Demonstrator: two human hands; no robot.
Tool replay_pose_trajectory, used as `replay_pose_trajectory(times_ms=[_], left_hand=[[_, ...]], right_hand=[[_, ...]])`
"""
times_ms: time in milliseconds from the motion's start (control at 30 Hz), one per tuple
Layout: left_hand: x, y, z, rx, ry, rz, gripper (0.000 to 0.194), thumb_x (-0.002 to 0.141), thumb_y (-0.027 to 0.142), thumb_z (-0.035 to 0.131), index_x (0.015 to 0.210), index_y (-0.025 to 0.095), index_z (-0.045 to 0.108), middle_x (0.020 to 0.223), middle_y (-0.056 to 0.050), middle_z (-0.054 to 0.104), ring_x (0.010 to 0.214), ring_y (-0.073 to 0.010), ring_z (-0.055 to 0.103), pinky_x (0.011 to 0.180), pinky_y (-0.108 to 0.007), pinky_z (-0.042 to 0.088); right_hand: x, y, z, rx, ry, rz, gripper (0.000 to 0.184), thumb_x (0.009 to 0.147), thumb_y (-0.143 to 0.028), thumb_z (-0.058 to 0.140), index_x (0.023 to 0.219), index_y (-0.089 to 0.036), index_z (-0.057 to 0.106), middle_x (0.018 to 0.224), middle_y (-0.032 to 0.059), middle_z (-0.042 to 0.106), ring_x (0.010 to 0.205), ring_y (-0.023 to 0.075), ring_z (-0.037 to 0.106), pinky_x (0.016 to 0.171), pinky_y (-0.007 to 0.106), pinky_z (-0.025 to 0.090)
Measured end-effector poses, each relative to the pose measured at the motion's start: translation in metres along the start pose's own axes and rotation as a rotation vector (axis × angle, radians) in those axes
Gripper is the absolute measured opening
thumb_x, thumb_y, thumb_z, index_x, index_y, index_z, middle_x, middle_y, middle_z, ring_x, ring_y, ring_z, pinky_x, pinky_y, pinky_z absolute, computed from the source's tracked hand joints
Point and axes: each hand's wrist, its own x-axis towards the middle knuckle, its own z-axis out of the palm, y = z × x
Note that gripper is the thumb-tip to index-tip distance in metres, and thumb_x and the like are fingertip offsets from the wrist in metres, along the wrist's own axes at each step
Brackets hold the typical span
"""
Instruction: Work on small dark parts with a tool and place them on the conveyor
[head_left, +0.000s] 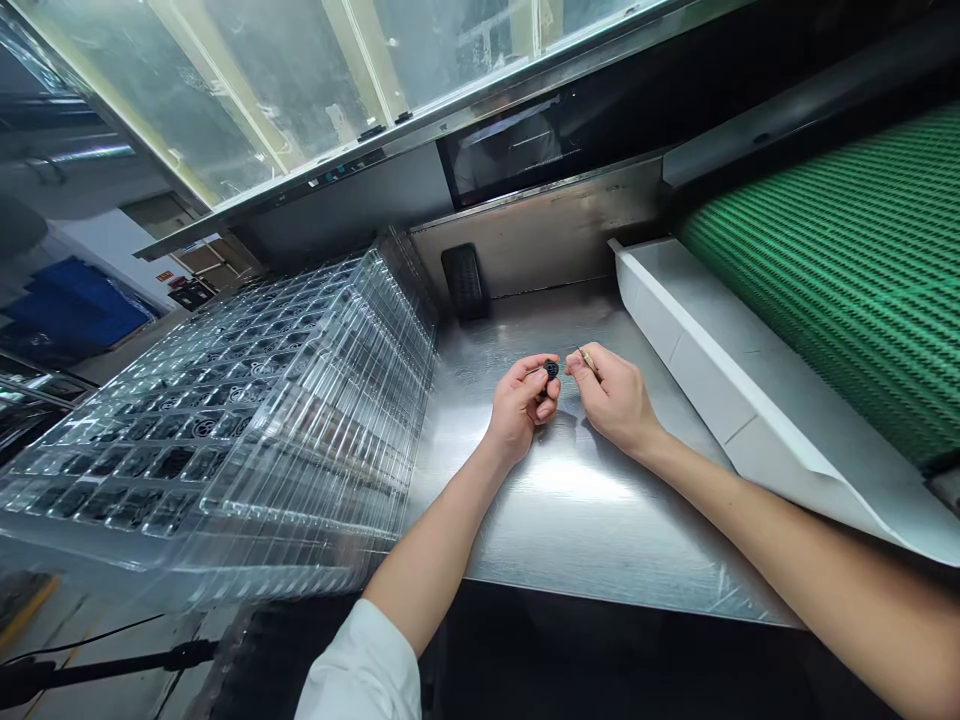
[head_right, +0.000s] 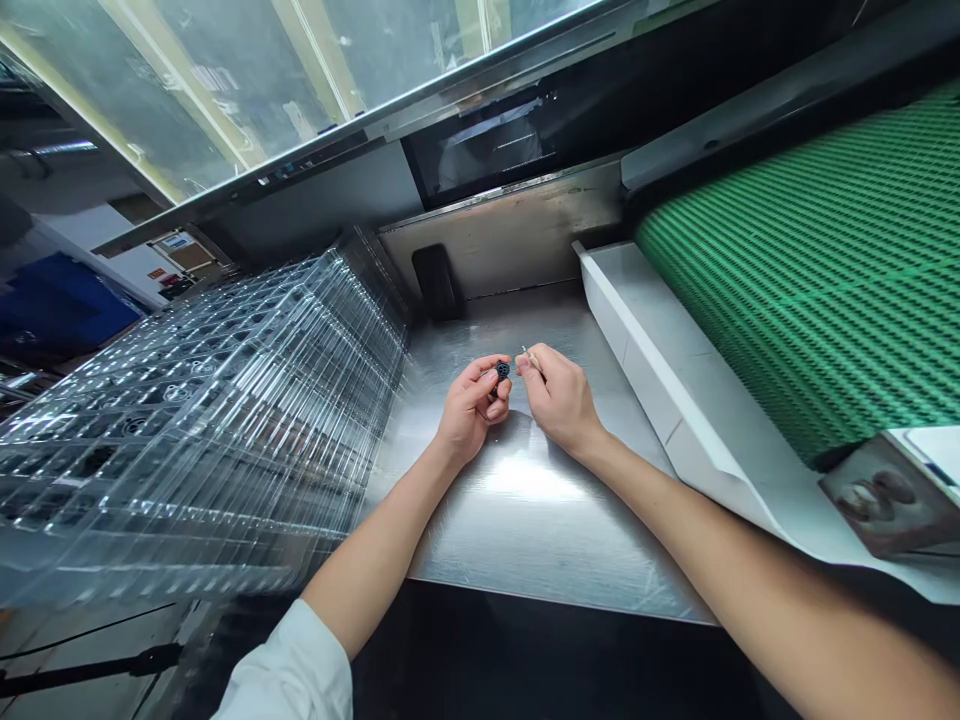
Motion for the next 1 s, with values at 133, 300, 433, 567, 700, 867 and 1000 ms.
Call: replay_pose_trajectory(times_ms=[133, 300, 433, 567, 700, 867, 1000], left_hand=[[0.000, 0.002, 0.000, -0.002, 0.015, 0.002, 0.045, 0.081, 0.039, 0.082, 0.115, 0.017, 0.062, 0.073, 0.002, 0.056, 0.049, -0.0059, 0.036, 0.049, -0.020, 0.023], [0.001, 0.000, -0.001, -0.015, 0.000, 0.003, 0.045, 0.079, 0.039, 0.083, 0.113, 0.017, 0.062, 0.072, 0.002, 0.056, 0.048, -0.0061, 0.037, 0.049, -0.020, 0.022], [0.001, -0.001, -0.001, -0.015, 0.005, -0.043, 0.041, 0.082, 0.037, 0.081, 0.113, 0.017, 0.063, 0.071, 0.003, 0.055, 0.047, -0.0063, 0.038, 0.048, -0.020, 0.022], [0.001, -0.003, 0.001, -0.043, 0.010, -0.039, 0.041, 0.082, 0.041, 0.082, 0.110, 0.017, 0.063, 0.071, 0.002, 0.055, 0.047, -0.0061, 0.038, 0.047, -0.020, 0.022], [0.003, -0.007, 0.001, -0.042, 0.042, -0.051, 0.047, 0.074, 0.042, 0.087, 0.104, 0.016, 0.062, 0.068, 0.003, 0.055, 0.045, -0.0047, 0.035, 0.046, -0.019, 0.019], [0.004, -0.005, -0.001, -0.077, 0.038, -0.111, 0.042, 0.071, 0.042, 0.084, 0.096, 0.017, 0.061, 0.065, 0.005, 0.050, 0.044, -0.0044, 0.032, 0.045, -0.020, 0.014], [0.003, 0.000, 0.000, -0.046, 0.014, -0.122, 0.051, 0.070, 0.052, 0.090, 0.079, 0.018, 0.053, 0.060, 0.007, 0.042, 0.042, -0.0031, 0.025, 0.044, -0.020, 0.009]], right_hand=[[0.000, 0.001, -0.001, 0.024, -0.016, 0.043, 0.056, 0.114, -0.067, 0.040, 0.085, -0.022, 0.056, 0.069, 0.0023, 0.052, 0.061, 0.0215, 0.049, 0.064, 0.033, 0.039], [-0.003, -0.002, 0.001, 0.081, -0.072, 0.003, 0.045, 0.114, -0.054, 0.048, 0.084, -0.021, 0.055, 0.069, 0.0002, 0.051, 0.061, 0.0194, 0.048, 0.063, 0.032, 0.036], [-0.004, -0.002, 0.002, 0.077, -0.075, -0.023, 0.036, 0.111, -0.044, 0.050, 0.084, -0.021, 0.055, 0.071, -0.0003, 0.054, 0.061, 0.0186, 0.047, 0.061, 0.031, 0.034], [-0.004, -0.002, 0.002, 0.082, -0.092, -0.044, 0.033, 0.111, -0.041, 0.049, 0.086, -0.021, 0.056, 0.075, 0.0010, 0.058, 0.062, 0.0191, 0.049, 0.061, 0.031, 0.036], [-0.004, -0.005, 0.001, 0.023, -0.053, -0.038, 0.038, 0.110, -0.051, 0.050, 0.088, -0.021, 0.059, 0.068, 0.0000, 0.050, 0.056, 0.0189, 0.043, 0.059, 0.031, 0.035], [-0.003, -0.014, -0.004, -0.082, -0.045, 0.111, 0.051, 0.100, -0.068, 0.049, 0.087, -0.020, 0.061, 0.063, -0.0009, 0.044, 0.055, 0.0187, 0.042, 0.059, 0.031, 0.034], [0.000, -0.021, -0.008, -0.196, -0.065, 0.243, 0.050, 0.087, -0.072, 0.046, 0.086, -0.024, 0.059, 0.061, -0.0002, 0.042, 0.055, 0.0226, 0.045, 0.057, 0.034, 0.034]])
